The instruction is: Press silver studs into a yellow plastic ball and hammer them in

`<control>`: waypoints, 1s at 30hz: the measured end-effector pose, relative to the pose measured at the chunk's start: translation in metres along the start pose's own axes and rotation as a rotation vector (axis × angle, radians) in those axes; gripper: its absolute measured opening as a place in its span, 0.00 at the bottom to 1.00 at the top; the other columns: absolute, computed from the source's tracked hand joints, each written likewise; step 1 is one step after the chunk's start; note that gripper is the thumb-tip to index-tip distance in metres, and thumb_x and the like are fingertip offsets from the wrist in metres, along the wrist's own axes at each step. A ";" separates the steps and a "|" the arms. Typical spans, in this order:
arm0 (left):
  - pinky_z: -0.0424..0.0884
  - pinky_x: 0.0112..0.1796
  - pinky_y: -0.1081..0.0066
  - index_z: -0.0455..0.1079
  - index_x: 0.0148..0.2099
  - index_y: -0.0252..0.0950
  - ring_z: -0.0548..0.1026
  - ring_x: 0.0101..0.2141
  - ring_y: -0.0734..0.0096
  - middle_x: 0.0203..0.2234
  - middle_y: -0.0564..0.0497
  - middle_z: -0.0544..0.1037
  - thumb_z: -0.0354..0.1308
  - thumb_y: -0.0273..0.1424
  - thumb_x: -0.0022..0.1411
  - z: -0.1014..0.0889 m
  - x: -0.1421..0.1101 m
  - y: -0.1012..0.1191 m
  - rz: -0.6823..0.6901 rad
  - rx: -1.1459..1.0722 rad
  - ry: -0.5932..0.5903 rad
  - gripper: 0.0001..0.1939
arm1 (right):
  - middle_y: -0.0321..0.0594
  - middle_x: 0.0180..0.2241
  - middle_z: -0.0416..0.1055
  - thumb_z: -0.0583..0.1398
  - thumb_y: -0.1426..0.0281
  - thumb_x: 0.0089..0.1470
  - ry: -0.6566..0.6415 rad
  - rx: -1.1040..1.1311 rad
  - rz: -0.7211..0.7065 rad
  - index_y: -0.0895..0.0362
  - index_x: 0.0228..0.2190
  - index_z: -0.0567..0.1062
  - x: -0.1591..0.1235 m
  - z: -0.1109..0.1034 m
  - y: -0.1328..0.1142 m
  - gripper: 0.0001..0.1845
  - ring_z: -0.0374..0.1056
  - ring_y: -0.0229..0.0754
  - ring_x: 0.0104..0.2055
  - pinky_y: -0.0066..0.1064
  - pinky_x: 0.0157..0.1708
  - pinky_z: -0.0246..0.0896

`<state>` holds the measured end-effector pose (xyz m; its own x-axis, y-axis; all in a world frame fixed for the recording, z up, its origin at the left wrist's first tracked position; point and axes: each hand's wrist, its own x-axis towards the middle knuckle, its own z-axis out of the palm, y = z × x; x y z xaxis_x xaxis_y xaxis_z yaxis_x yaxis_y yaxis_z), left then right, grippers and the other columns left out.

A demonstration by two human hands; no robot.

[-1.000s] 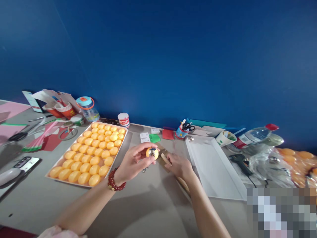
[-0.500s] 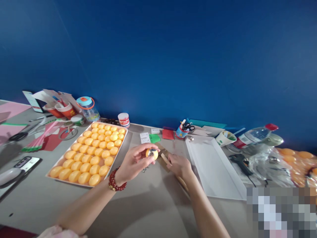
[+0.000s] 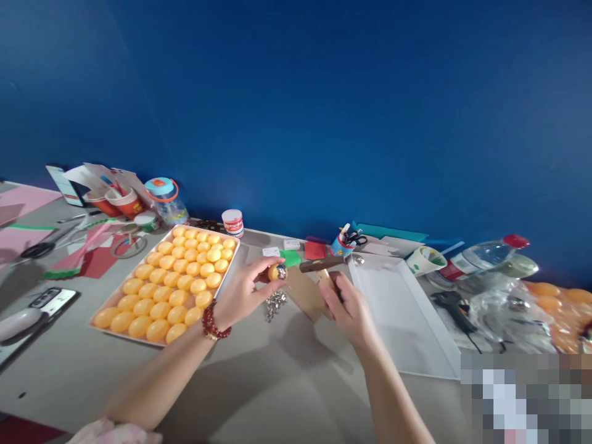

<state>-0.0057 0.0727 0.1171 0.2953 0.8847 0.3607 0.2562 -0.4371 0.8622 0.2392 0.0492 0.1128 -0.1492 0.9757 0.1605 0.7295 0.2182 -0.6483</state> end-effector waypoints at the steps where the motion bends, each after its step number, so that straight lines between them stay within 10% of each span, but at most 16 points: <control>1: 0.76 0.33 0.74 0.72 0.56 0.37 0.75 0.32 0.70 0.35 0.48 0.78 0.61 0.37 0.64 0.000 0.001 -0.003 -0.026 -0.005 -0.003 0.19 | 0.32 0.22 0.66 0.49 0.60 0.67 0.020 0.067 -0.040 0.54 0.35 0.66 -0.005 -0.002 -0.006 0.13 0.65 0.39 0.24 0.27 0.26 0.54; 17: 0.68 0.23 0.78 0.73 0.52 0.37 0.72 0.29 0.72 0.30 0.53 0.76 0.58 0.36 0.65 0.003 -0.001 0.003 -0.015 0.087 -0.029 0.16 | 0.44 0.35 0.79 0.50 0.64 0.66 0.088 -0.127 -0.215 0.56 0.45 0.70 -0.014 0.011 -0.020 0.13 0.76 0.45 0.29 0.28 0.27 0.60; 30: 0.75 0.36 0.71 0.74 0.51 0.37 0.78 0.35 0.68 0.39 0.47 0.81 0.58 0.32 0.64 0.005 -0.001 0.003 0.065 0.172 -0.034 0.14 | 0.43 0.32 0.79 0.51 0.66 0.66 0.150 -0.161 -0.288 0.56 0.43 0.70 -0.013 0.012 -0.023 0.11 0.75 0.44 0.25 0.28 0.24 0.58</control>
<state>-0.0008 0.0696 0.1178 0.3467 0.8491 0.3986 0.3882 -0.5167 0.7631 0.2160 0.0319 0.1167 -0.2729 0.8581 0.4350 0.7692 0.4662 -0.4371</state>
